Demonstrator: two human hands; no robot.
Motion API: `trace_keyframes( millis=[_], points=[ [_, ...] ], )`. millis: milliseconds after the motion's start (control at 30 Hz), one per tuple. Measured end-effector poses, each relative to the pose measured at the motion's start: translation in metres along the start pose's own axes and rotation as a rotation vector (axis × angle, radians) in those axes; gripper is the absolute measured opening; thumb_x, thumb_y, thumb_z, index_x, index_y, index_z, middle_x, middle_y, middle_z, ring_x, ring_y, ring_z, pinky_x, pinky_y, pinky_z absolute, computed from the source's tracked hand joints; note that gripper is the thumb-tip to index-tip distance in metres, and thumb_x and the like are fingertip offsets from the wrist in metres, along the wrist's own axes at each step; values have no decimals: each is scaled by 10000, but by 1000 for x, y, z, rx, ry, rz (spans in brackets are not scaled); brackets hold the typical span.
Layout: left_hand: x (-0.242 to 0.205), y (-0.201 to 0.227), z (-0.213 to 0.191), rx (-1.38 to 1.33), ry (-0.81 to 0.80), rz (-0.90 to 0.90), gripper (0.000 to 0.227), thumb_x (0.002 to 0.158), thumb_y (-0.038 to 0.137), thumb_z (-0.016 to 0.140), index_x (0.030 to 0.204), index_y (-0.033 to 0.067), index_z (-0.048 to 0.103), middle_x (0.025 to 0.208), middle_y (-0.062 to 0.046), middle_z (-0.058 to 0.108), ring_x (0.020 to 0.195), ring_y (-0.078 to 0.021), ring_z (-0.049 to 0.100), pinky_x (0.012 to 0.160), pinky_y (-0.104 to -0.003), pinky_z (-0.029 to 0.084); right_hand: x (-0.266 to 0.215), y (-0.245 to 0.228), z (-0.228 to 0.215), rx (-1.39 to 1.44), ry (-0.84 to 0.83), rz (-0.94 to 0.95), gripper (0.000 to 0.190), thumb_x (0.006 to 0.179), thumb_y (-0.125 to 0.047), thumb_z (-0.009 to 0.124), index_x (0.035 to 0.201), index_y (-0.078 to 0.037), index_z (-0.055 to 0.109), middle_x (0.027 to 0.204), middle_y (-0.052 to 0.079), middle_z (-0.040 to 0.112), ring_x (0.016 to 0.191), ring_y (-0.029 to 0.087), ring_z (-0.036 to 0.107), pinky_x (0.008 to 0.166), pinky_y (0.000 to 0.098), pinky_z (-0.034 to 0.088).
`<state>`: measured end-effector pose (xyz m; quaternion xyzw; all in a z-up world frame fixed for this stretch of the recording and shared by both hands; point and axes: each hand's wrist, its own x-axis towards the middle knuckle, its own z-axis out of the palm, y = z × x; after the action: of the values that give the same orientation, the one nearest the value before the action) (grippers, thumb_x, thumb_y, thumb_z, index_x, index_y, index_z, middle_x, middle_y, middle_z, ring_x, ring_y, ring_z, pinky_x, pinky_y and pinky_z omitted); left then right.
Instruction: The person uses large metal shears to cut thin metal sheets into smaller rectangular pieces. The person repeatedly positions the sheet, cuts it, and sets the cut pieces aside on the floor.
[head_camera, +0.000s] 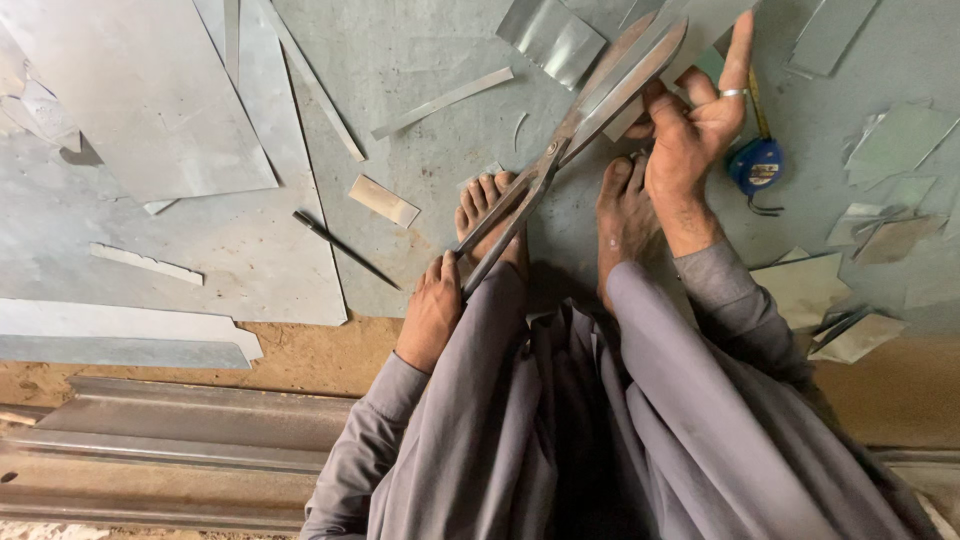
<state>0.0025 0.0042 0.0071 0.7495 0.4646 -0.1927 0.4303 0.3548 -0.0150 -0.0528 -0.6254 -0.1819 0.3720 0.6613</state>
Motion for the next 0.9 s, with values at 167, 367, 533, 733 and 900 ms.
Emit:
trace_keyframes(
  millis=[167, 367, 533, 733, 900],
  points=[
    [-3, -1, 1, 18, 45, 29, 556, 900, -4, 521, 1441, -89, 425, 1288, -280, 590, 1121, -450, 603, 939, -471, 506, -2, -3, 4, 34, 25, 54, 862, 1124, 112, 671, 1700, -152, 86, 1271, 252, 715, 856, 193, 745, 616, 301, 636],
    [-2, -2, 0, 21, 17, -6, 551, 900, -7, 526, 1437, -80, 432, 1302, -276, 588, 1138, -448, 598, 940, -472, 501, -3, -1, 5, 28, -16, 9, 838, 1173, 127, 692, 1698, -146, 99, 1269, 258, 700, 869, 195, 740, 620, 309, 636],
    [-2, -2, -2, 2, 9, 18, 564, 893, -16, 524, 1444, -85, 426, 1331, -282, 576, 1148, -453, 592, 962, -473, 492, -4, -2, 4, 29, 31, 67, 878, 1100, 123, 646, 1713, -133, 71, 1306, 264, 722, 864, 196, 757, 612, 303, 638],
    [-2, 1, -9, -37, 7, 42, 578, 877, -24, 531, 1439, -98, 420, 1342, -290, 561, 1161, -465, 582, 975, -473, 486, -6, 0, 3, 46, 0, 36, 847, 1167, 128, 675, 1698, -133, 69, 1297, 252, 698, 824, 190, 731, 607, 293, 614],
    [-3, 8, -14, -44, -10, 16, 574, 889, -35, 532, 1449, -92, 421, 1346, -288, 561, 1161, -465, 583, 970, -475, 489, -8, 2, 1, 31, -2, 34, 850, 1161, 116, 679, 1699, -133, 69, 1260, 252, 708, 817, 192, 740, 616, 298, 625]
  ],
)
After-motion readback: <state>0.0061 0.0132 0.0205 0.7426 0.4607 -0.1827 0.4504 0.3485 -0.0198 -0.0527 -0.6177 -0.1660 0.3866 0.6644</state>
